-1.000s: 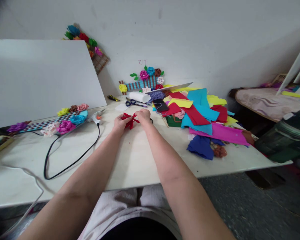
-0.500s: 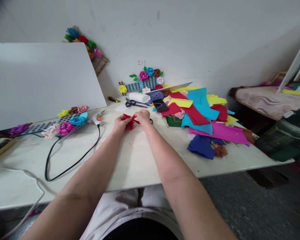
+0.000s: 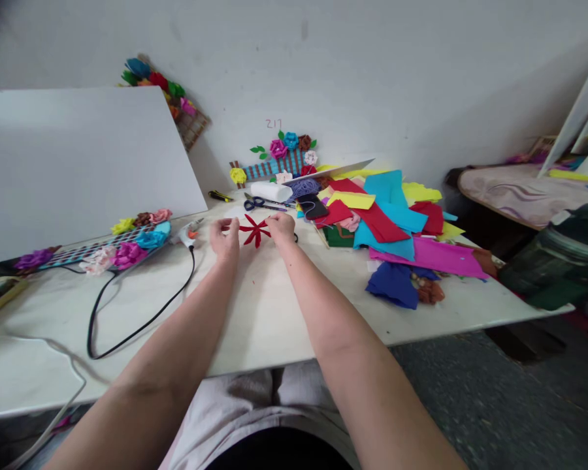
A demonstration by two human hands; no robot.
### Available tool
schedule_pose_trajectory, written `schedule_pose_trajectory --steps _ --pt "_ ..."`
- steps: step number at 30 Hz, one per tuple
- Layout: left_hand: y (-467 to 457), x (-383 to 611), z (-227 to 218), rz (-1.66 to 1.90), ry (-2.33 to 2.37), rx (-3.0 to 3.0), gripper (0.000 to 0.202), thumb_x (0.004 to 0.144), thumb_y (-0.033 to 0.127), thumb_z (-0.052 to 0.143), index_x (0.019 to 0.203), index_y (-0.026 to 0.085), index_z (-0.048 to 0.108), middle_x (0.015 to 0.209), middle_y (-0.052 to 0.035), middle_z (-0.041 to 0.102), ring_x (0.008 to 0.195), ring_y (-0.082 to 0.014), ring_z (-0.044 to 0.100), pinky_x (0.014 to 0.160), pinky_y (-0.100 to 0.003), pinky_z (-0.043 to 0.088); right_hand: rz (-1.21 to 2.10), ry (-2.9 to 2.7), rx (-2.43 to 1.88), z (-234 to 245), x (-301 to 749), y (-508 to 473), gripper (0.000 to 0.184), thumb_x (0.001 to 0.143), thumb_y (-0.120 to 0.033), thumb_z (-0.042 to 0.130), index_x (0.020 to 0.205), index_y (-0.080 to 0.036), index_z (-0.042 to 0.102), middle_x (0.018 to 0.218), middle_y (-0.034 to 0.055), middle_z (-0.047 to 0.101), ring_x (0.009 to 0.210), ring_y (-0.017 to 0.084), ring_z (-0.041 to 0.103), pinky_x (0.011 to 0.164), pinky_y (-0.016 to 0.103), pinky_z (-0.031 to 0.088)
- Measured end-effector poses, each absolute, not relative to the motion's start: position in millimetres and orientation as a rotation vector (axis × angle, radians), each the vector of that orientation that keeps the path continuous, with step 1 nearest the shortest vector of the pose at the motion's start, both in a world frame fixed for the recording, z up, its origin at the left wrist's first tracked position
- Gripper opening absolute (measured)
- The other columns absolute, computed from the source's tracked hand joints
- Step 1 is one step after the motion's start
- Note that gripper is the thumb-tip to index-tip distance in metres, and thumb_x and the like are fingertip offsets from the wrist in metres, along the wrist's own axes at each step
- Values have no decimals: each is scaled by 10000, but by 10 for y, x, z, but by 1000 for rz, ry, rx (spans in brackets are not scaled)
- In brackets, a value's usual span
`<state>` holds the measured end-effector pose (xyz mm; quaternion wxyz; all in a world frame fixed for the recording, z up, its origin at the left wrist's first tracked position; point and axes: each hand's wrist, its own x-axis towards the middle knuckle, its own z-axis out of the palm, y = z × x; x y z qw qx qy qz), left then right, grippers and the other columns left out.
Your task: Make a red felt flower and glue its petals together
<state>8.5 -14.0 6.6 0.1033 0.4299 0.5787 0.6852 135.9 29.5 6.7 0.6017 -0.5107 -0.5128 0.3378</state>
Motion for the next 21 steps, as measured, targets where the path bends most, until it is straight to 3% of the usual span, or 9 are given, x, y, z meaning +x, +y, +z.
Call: schedule_pose_trajectory --steps 5,8,10,12,15,21 --pt "-215 223 96 1728 1667 1570 291 789 350 592 553 191 533 521 10 513 571 -140 510 616 -261 392 675 -1136 -1175 55 1356 362 78 618 -259 578 565 -201 576 592 -20 589 662 166 562 679 286 451" --pt "-249 360 75 1446 1385 1603 286 810 354 580 590 173 599 509 5 556 446 -110 461 513 -252 359 627 -1153 -1155 79 1366 343 82 641 -264 587 583 -207 576 612 -18 596 689 170 567 728 297 458" --pt "-255 412 58 1329 1261 1478 244 796 378 615 691 160 647 605 -15 639 387 -94 445 443 -250 322 617 -1167 -1141 93 1371 318 93 655 -281 595 595 -211 579 621 -20 599 695 170 565 733 299 460" --pt "-244 417 43 1330 1141 1295 254 777 407 656 833 160 673 730 -39 692 410 -93 496 418 -232 313 644 -1174 -1116 106 1369 291 106 662 -299 604 605 -212 585 621 -22 600 689 168 564 721 297 462" --pt "-203 369 19 1378 945 1049 335 746 412 707 972 168 667 884 -69 710 585 -123 621 475 -207 392 727 -1143 -1064 126 1343 257 116 665 -307 604 606 -209 585 609 -26 595 672 162 560 691 289 463" --pt "-134 309 -25 1376 692 862 227 757 295 706 941 166 675 965 -77 710 866 -172 650 718 -262 507 866 -1101 -964 150 1251 198 101 626 -263 617 578 -198 556 587 -40 571 638 137 544 655 264 458"
